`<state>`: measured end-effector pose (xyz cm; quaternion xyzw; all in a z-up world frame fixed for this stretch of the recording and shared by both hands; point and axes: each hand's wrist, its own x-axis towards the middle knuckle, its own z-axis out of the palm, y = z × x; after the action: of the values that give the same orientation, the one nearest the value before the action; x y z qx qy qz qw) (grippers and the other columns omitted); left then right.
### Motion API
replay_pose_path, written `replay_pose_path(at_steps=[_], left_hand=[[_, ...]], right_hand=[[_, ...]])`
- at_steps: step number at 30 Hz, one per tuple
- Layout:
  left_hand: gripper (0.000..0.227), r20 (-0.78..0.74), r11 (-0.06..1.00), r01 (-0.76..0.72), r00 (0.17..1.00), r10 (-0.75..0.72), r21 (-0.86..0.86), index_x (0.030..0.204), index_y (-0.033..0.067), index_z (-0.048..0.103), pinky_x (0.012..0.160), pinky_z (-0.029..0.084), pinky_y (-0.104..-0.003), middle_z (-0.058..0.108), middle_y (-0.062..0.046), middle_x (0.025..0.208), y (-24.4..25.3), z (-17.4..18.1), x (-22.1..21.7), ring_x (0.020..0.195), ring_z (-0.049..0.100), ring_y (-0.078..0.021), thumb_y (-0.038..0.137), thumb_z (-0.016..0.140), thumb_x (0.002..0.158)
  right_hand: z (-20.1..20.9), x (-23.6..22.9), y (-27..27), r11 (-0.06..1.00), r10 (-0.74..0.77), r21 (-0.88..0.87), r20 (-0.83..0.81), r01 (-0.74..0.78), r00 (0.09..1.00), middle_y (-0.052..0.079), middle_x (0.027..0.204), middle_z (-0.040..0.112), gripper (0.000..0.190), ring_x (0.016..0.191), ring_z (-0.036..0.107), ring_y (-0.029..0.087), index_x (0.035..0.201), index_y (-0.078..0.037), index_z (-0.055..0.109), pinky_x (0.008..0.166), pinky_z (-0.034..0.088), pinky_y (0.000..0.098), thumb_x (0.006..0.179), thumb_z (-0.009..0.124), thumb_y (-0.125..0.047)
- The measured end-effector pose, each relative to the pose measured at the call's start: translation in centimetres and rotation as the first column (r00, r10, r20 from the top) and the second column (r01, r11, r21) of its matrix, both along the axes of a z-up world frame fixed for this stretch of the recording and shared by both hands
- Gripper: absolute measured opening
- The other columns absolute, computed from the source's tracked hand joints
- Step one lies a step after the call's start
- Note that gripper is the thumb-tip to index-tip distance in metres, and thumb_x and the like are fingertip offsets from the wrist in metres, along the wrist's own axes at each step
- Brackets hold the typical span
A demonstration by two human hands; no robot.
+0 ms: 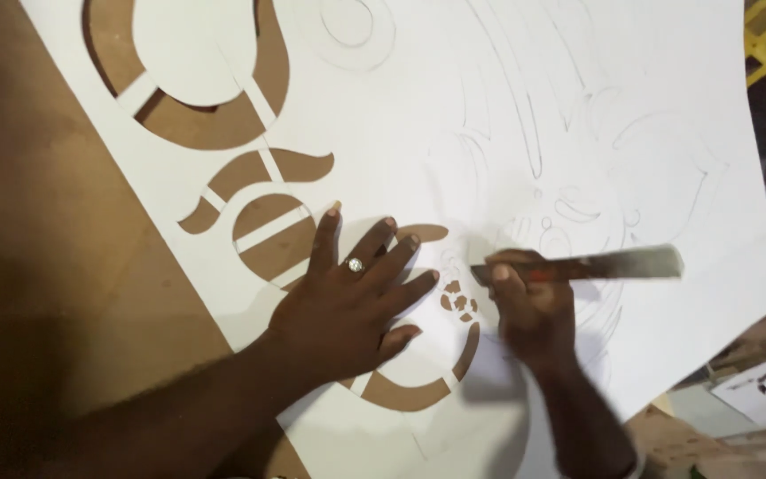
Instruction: Using a scraper to cut out a decorative pattern from a white sheet.
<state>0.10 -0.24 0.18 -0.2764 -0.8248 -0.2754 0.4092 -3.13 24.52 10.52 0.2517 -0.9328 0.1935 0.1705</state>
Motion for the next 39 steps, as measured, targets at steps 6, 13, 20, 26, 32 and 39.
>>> replay_pose_path(at_steps=[6, 13, 20, 26, 32, 39], left_hand=[[0.061, 0.023, 0.999, 0.009, 1.000, -0.008, -0.041, 0.138, 0.0204, 0.061, 0.113, 0.015, -0.080, 0.051, -0.017, 0.147, 0.1, -0.2, 0.1, 0.142, 0.042, -0.0385, 0.052, 0.068, 0.087], [0.059, -0.017, 1.000, 0.000, 1.000, 0.000, -0.003, 0.138, 0.0211, 0.062, 0.112, 0.016, -0.080, 0.052, -0.018, 0.145, 0.2, 0.2, 0.1, 0.142, 0.042, -0.0411, 0.051, 0.068, 0.087], [0.048, -0.013, 0.990, 0.045, 0.999, -0.044, 0.134, 0.126, 0.0142, 0.067, 0.111, 0.017, -0.080, 0.057, -0.010, 0.143, 1.0, 2.5, -0.4, 0.137, 0.047, -0.0373, 0.038, 0.075, 0.085], [0.018, -0.033, 0.981, 0.073, 0.997, -0.068, 0.182, 0.101, 0.0153, 0.076, 0.114, 0.016, -0.081, 0.060, -0.011, 0.135, 3.0, 3.4, -2.2, 0.137, 0.049, -0.0355, 0.025, 0.072, 0.086], [0.008, -0.013, 0.977, 0.114, 0.993, -0.113, 0.181, 0.086, 0.0202, 0.077, 0.113, 0.012, -0.083, 0.062, -0.008, 0.132, 2.9, 4.2, -3.1, 0.136, 0.050, -0.0332, 0.017, 0.069, 0.085], [0.009, 0.016, 0.974, 0.216, 0.976, -0.218, 0.075, 0.075, 0.0189, 0.071, 0.111, 0.004, -0.086, 0.062, -0.007, 0.130, 2.3, 5.6, -4.5, 0.138, 0.047, -0.0331, 0.015, 0.069, 0.083]], right_hand=[[-2.3, 1.6, -2.8, 0.939, -0.265, -0.243, -0.058, 0.244, 0.962, 0.010, 0.084, 0.074, 0.026, 0.074, 0.069, 0.016, 0.104, 0.001, 0.073, 0.070, 0.055, 0.0304, 0.098, 0.060, -0.020], [-2.8, 0.9, -1.9, 0.939, -0.215, -0.268, 0.025, 0.214, 0.976, 0.010, 0.083, 0.074, 0.026, 0.072, 0.068, 0.017, 0.101, 0.001, 0.075, 0.068, 0.054, 0.0315, 0.098, 0.063, -0.022], [-4.1, 0.8, -0.7, 0.993, -0.029, -0.116, -0.259, -0.001, 0.965, 0.011, 0.099, 0.074, 0.022, 0.090, 0.069, 0.018, 0.105, 0.001, 0.073, 0.079, 0.055, 0.0311, 0.100, 0.063, -0.018], [-3.9, 1.3, -0.8, 0.979, -0.103, -0.190, -0.162, 0.071, 0.981, 0.009, 0.093, 0.073, 0.024, 0.084, 0.068, 0.017, 0.106, 0.002, 0.073, 0.073, 0.055, 0.0292, 0.099, 0.064, -0.019], [-5.8, 0.8, 1.4, 0.856, 0.003, -0.515, -0.057, -0.032, 0.998, 0.007, 0.092, 0.068, 0.030, 0.079, 0.063, 0.013, 0.109, 0.005, 0.071, 0.072, 0.051, 0.0258, 0.102, 0.065, -0.024], [-6.3, 1.1, 1.5, 0.828, 0.005, -0.560, -0.052, -0.033, 0.999, 0.008, 0.095, 0.066, 0.032, 0.081, 0.062, 0.013, 0.110, 0.006, 0.069, 0.074, 0.050, 0.0256, 0.101, 0.065, -0.024]])
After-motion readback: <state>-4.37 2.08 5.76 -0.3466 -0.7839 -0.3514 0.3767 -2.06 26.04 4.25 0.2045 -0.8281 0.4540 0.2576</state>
